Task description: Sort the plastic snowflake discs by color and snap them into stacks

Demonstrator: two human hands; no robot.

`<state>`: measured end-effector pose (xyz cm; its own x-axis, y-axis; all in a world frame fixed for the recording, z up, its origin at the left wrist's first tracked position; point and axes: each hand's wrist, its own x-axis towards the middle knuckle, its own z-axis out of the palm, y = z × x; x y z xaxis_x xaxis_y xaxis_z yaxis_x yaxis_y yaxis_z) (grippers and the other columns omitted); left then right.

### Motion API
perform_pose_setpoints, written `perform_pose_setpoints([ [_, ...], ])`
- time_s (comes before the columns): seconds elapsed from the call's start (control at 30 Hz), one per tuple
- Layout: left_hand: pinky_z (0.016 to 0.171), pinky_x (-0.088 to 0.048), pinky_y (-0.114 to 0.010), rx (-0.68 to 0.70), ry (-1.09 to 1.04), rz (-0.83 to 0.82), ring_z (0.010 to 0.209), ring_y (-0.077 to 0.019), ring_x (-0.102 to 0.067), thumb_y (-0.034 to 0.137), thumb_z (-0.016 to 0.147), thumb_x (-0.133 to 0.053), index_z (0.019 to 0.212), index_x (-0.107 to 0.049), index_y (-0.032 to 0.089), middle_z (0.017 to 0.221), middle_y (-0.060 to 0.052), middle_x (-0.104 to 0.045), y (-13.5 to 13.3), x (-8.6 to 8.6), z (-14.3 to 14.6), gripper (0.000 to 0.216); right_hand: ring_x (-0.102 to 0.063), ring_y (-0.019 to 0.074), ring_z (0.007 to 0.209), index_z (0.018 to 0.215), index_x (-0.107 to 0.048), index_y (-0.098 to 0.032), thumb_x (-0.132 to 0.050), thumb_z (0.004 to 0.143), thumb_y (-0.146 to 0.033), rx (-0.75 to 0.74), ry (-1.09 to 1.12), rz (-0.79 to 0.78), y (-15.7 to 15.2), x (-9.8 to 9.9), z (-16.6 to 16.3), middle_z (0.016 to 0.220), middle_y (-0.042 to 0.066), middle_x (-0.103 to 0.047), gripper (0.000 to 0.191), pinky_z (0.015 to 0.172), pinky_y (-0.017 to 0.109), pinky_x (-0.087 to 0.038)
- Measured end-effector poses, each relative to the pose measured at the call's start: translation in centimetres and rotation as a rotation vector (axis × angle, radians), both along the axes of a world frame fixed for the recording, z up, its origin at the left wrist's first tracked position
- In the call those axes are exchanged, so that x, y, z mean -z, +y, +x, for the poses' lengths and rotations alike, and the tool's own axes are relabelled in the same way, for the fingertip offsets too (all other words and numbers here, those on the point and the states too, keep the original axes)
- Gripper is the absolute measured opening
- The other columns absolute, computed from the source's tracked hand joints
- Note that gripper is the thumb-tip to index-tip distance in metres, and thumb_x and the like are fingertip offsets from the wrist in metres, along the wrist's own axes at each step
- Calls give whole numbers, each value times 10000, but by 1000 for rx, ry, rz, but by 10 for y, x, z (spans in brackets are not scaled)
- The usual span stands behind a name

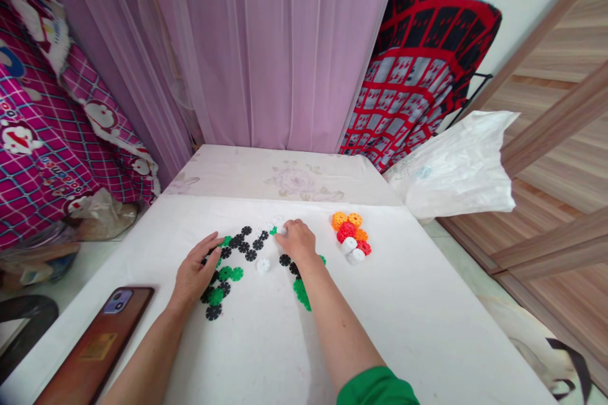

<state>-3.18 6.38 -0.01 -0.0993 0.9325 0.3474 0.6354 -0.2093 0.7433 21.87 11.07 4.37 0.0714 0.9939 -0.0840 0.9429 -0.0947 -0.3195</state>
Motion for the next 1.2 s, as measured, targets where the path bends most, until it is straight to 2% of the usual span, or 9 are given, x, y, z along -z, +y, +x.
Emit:
perform_pose_setpoints([
  [0.2, 1050, -461, -431, 3, 1, 11, 1183, -235, -604, 432, 869, -495, 1049, -723, 255, 1258, -61, -662, 0, -1, 1, 340, -608, 190, 1003, 1047, -666, -239, -560, 845, -320, 22, -12, 25, 1, 3, 0, 1088, 47, -649, 241, 791, 273, -428],
  [0.37, 1050, -461, -435, -6, 1, 9, 1183, -237, -603, 423, 869, -498, 1048, -723, 256, 1262, -62, -660, -1, -1, 1, 333, -612, 176, 957, 1036, -661, -231, -584, 846, -329, 43, 82, 97, -8, -6, 3, 1075, 42, -655, 228, 816, 281, -436],
  [0.57, 1058, -453, -439, 7, 9, 6, 1194, -240, -596, 411, 869, -495, 1052, -723, 247, 1268, -67, -656, 0, 0, 1, 335, -613, 148, 915, 964, -670, -241, -672, 757, -264, -147, 352, 145, -53, -18, 0, 1046, 1, -649, 208, 794, 255, -445],
  [0.73, 1056, -455, -442, 13, 15, 0, 1197, -243, -594, 412, 868, -496, 1060, -721, 241, 1272, -74, -652, -1, -1, 0, 341, -604, 154, 948, 928, -677, -241, -663, 743, -201, -274, 327, 187, -72, -17, -10, 993, -5, -658, 190, 867, 265, -430],
  [1.03, 1052, -462, -430, 0, 13, -9, 1198, -236, -595, 399, 869, -500, 1054, -723, 258, 1271, -57, -655, -2, -4, 1, 323, -598, 165, 978, 963, -681, -251, -649, 759, -226, -297, 247, 153, -72, -15, -16, 1008, 2, -663, 207, 883, 264, -426],
  [1.2, 1050, -465, -429, -3, 5, -4, 1196, -235, -596, 393, 867, -502, 1049, -724, 263, 1270, -51, -655, -2, -3, 1, 315, -611, 159, 931, 1034, -671, -254, -627, 805, -277, -231, 241, 145, -66, -21, -2, 1067, 9, -659, 234, 829, 263, -432],
])
